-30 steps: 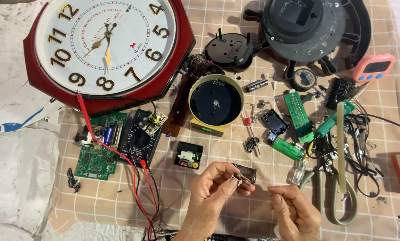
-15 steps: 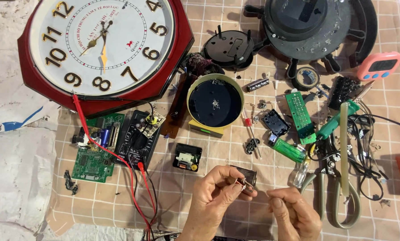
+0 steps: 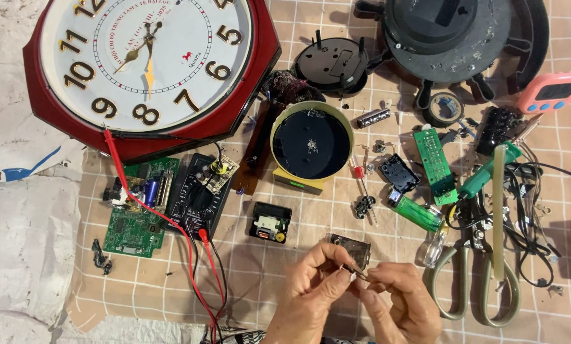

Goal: The person works on a small electronic component on a tiled floor, using scissors to cut a piece of black tape and wrapping it around the component. They then use a lighter to heat the taped area and continue adjusting the component with their hands.

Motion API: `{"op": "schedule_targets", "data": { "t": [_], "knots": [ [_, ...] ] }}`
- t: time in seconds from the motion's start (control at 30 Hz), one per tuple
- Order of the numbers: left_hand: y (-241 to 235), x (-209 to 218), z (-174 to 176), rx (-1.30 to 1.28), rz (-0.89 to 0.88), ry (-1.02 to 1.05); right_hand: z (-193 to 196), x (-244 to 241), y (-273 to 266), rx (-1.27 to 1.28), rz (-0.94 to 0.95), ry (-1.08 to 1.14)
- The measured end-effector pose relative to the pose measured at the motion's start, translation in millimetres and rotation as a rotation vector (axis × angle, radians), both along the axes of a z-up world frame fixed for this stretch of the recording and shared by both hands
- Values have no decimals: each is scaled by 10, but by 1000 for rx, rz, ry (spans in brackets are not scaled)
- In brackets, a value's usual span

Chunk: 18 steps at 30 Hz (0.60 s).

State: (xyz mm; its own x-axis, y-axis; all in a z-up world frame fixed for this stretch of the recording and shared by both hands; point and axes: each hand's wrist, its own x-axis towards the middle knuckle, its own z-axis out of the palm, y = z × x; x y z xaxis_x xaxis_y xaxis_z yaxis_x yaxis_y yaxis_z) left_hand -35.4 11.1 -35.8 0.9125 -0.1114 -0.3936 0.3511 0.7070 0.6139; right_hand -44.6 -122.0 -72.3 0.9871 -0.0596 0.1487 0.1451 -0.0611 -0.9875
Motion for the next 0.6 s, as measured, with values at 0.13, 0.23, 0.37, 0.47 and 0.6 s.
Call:
{"op": "schedule_targets", "data": {
  "t": [0.13,0.23,0.37,0.47,0.6],
  "knots": [
    [-40,-52,-134,-96,13,48,21,3,39,-7,3,7],
    [-78,-69,-138,-178,37,47,15,-22,67,-8,-48,-23],
    [-99,-64,-83,-148,20,20,34,-53,114,64,-172,8],
    [-78,-46,-3,-33,-20,-7,26,-63,119,138,-201,12],
    [-48,-37,54,65,-88,-33,15,-76,84,181,-210,53]
  ]
}}
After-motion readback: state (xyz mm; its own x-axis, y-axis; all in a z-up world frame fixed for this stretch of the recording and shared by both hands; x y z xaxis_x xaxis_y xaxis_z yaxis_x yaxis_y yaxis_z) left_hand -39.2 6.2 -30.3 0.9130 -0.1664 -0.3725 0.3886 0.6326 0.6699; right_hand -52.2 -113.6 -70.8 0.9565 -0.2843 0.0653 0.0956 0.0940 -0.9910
